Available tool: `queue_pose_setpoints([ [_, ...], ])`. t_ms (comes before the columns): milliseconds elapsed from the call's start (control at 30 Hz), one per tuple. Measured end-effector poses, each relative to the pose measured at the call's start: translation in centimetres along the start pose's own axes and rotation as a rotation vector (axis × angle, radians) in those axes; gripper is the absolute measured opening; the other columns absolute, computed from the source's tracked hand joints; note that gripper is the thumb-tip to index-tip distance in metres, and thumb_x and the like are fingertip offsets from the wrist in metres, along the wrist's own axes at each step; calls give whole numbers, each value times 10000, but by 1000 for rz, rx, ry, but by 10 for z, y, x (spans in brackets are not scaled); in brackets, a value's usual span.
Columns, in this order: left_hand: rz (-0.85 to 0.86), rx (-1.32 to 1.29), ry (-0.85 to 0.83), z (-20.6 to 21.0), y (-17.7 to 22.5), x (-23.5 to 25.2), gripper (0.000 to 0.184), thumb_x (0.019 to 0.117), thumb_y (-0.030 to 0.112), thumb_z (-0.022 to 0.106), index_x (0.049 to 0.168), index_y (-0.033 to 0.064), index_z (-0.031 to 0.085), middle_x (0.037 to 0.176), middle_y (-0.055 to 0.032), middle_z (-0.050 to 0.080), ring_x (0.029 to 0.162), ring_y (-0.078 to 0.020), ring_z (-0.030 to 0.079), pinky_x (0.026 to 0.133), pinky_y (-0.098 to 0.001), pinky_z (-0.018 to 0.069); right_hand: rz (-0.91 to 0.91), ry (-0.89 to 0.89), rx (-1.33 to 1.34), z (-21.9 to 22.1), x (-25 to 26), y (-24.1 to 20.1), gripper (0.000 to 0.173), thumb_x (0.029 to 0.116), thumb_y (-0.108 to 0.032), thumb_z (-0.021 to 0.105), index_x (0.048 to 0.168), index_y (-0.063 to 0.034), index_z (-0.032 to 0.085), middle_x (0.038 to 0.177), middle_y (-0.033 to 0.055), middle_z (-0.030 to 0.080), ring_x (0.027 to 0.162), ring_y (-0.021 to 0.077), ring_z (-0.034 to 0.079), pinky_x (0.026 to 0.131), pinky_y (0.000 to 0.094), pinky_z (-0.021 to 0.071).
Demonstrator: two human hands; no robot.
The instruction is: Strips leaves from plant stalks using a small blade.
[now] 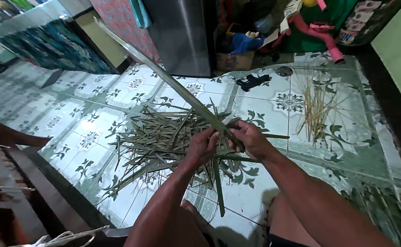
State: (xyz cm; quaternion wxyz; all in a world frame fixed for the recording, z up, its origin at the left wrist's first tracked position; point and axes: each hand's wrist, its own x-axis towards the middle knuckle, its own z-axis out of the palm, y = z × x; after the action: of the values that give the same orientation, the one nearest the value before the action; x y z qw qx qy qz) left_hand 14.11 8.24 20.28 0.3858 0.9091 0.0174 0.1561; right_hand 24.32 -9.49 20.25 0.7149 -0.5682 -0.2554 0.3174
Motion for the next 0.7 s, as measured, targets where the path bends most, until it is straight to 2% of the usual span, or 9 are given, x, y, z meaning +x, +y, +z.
queue_pose_setpoints([
  [67,-45,-14,7,-3,0,2,366,1083,252,461,1268,17,671,947,-80,720,812,-107,662,802,-336,561,-43,65,-62,0,1,1,202,1051,-146,466,1102,-22,617,783,23,669,589,95,632,513,231,535],
  [100,-38,-24,2,-2,1,1,365,1082,254,461,1264,19,673,943,-74,718,804,-98,657,794,-326,560,-67,102,-117,0,1,2,187,1051,-128,484,1069,-14,630,796,29,671,598,95,639,521,234,546],
  [200,22,-50,15,7,5,2,324,1078,247,470,1099,19,699,819,-27,668,714,-57,611,706,-277,539,-162,185,-234,-1,1,5,132,995,-98,550,1010,-19,655,842,28,674,651,83,637,585,250,559],
  [267,32,-39,32,7,1,4,342,1080,241,465,1175,15,704,911,-60,713,796,-88,657,778,-318,563,-204,207,-238,0,-1,4,136,996,-82,576,1057,-3,668,902,45,699,681,82,659,604,244,575],
  [333,61,-6,73,10,-3,8,342,1077,238,467,1185,14,702,922,-70,717,806,-105,665,780,-335,566,-233,228,-245,1,-1,2,136,995,-67,583,1069,11,667,949,61,699,699,81,667,615,233,583],
  [467,14,55,193,6,2,14,328,1075,226,481,1232,30,692,927,-89,727,788,-138,679,759,-374,577,-193,213,-158,0,-4,-2,146,1009,-65,560,1086,10,658,874,42,685,611,64,622,547,207,541],
  [533,-31,24,230,-1,3,19,332,1087,240,467,1282,64,671,915,-46,708,751,-84,633,722,-314,550,-139,135,-41,-1,-5,-3,151,1012,-84,566,1125,-1,621,820,36,668,563,67,591,494,203,503],
  [600,-37,-26,199,1,4,18,322,1086,240,459,1227,58,684,869,-22,685,721,-59,610,698,-284,537,-87,49,19,-3,-7,-4,203,983,-101,621,1168,-26,583,833,37,665,570,75,589,489,205,492],
  [700,60,-75,96,15,11,10,316,1059,206,486,928,2,688,696,3,599,629,-25,555,629,-229,503,-48,46,66,-3,-9,-5,202,986,-45,570,1186,-26,563,821,36,661,544,81,597,475,214,521],
])
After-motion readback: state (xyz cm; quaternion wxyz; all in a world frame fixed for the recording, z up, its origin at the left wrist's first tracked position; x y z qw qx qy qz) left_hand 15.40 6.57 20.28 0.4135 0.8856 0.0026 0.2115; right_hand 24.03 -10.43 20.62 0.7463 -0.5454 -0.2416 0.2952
